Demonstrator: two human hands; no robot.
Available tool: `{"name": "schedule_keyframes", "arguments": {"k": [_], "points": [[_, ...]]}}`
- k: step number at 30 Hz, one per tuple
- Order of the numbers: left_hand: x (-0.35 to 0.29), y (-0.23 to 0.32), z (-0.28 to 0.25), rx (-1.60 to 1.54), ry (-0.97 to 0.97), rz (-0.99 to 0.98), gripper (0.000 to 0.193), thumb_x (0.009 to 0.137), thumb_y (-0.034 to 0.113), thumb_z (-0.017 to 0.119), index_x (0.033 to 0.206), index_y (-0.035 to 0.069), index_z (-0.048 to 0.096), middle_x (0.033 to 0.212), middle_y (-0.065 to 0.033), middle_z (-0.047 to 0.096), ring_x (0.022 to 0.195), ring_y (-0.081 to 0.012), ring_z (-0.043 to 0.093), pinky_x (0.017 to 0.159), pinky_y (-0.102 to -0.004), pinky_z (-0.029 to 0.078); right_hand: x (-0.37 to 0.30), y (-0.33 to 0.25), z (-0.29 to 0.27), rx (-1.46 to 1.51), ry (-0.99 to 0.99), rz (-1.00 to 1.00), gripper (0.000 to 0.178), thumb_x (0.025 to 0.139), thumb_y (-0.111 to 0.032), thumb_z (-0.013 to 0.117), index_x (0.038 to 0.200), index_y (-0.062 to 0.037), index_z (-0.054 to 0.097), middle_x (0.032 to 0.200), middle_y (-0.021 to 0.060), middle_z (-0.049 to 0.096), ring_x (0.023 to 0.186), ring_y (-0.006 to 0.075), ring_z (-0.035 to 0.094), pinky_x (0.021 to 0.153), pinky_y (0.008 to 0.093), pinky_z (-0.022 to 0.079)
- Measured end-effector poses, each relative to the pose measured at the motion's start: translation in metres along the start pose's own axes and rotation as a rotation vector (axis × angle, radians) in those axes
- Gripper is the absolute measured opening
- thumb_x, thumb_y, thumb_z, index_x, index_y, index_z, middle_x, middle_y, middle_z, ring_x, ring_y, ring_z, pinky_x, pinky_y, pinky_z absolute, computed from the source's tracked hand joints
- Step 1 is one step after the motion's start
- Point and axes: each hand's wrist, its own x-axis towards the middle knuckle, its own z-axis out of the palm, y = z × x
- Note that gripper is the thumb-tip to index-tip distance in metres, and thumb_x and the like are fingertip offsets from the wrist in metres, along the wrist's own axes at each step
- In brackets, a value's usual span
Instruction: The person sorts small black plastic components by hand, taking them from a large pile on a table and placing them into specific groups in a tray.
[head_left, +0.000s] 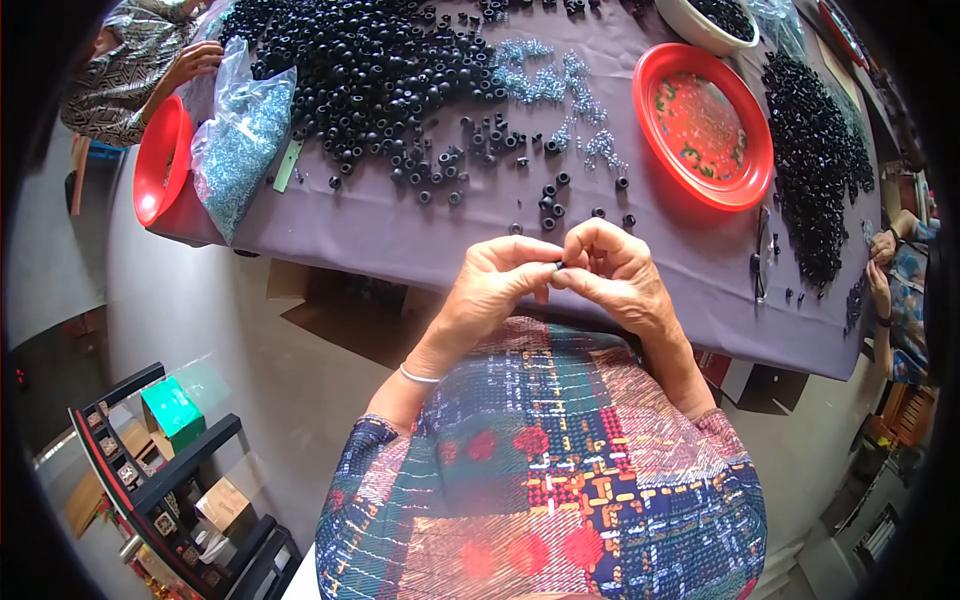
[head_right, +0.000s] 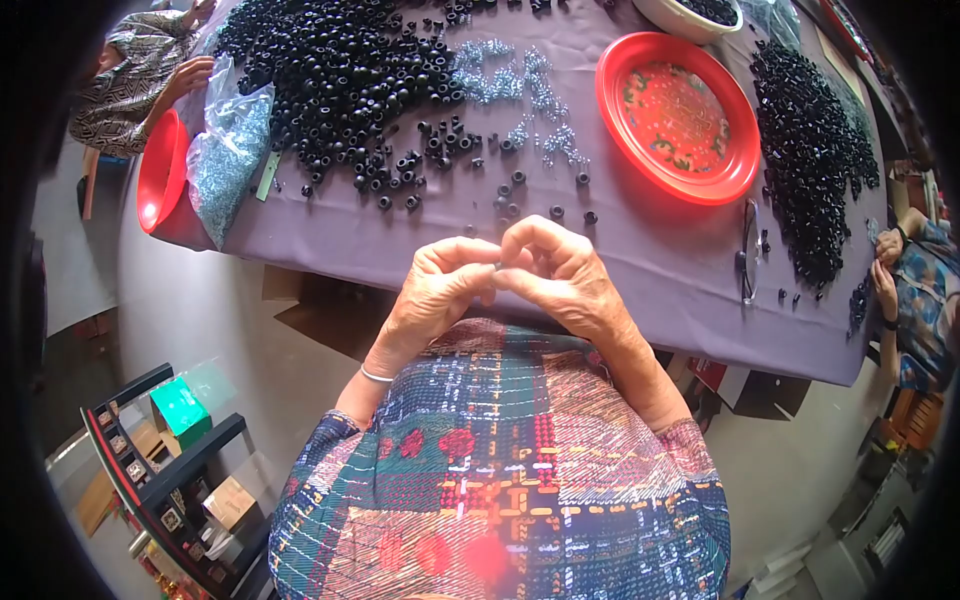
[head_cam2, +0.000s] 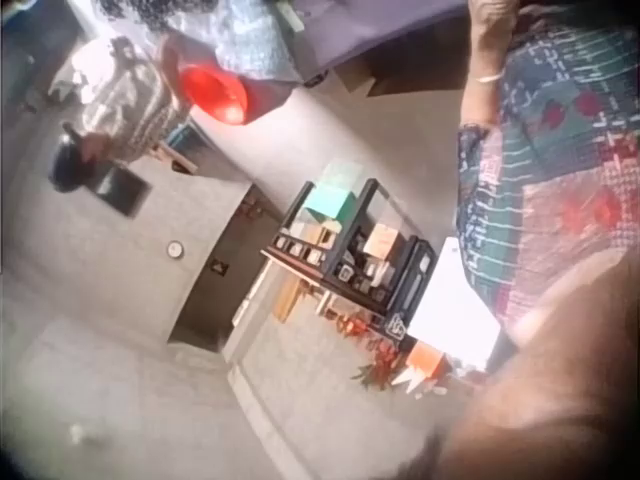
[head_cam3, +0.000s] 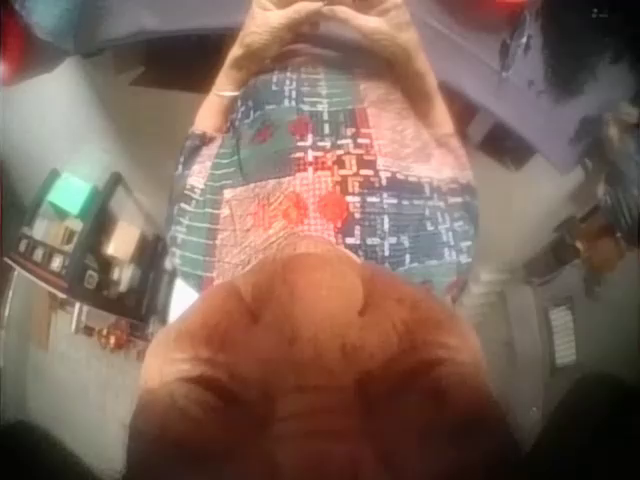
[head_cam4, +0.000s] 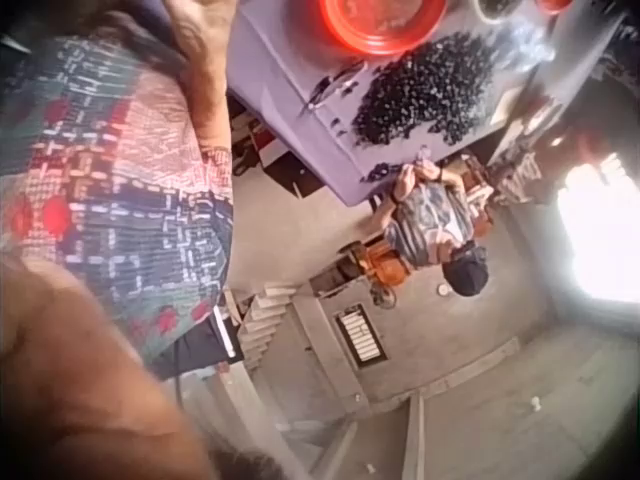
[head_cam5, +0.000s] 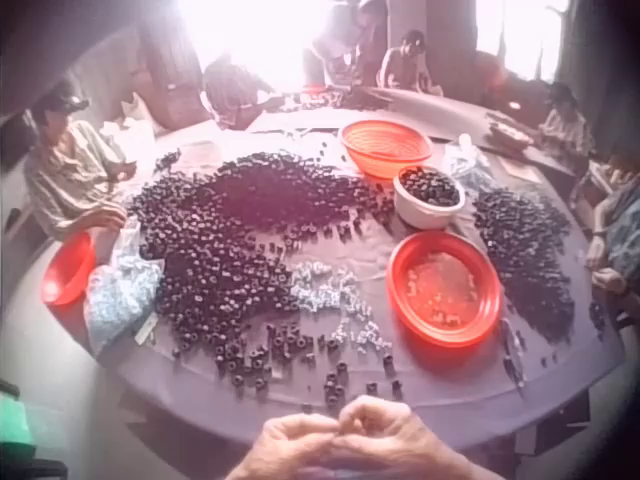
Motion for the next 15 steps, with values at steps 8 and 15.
{"name": "schedule_keyframes", "arguments": {"k": [8,15], "points": [[-0.002,-0.003,-0.021,-0.345,0.019,-0.013,0.019,0.087,0.007,0.063,0.106,0.003,0.060,0.097,-0.0098,0.064,0.077,-0.0131,0.060,0.063,-0.0228,0.049,0.055,-0.012,-0.001,-0.959,0.236,-0.540,0.013,0.081,0.001,0.063,0.092,-0.0053,0.062,0.079,0.0048,0.056,0.057,0.0124,0.051,0.053,0.0254,0.041],[-0.002,-0.001,-0.029,-0.430,-0.009,0.042,0.019,0.088,0.005,0.060,0.106,0.002,0.059,0.100,-0.0114,0.063,0.080,-0.0138,0.060,0.064,-0.0225,0.048,0.106,0.019,0.001,-1.606,0.296,-0.499,0.010,0.079,-0.009,0.061,0.089,-0.0092,0.063,0.083,0.0091,0.056,0.080,0.0289,0.059,0.064,0.0387,0.048]]}}
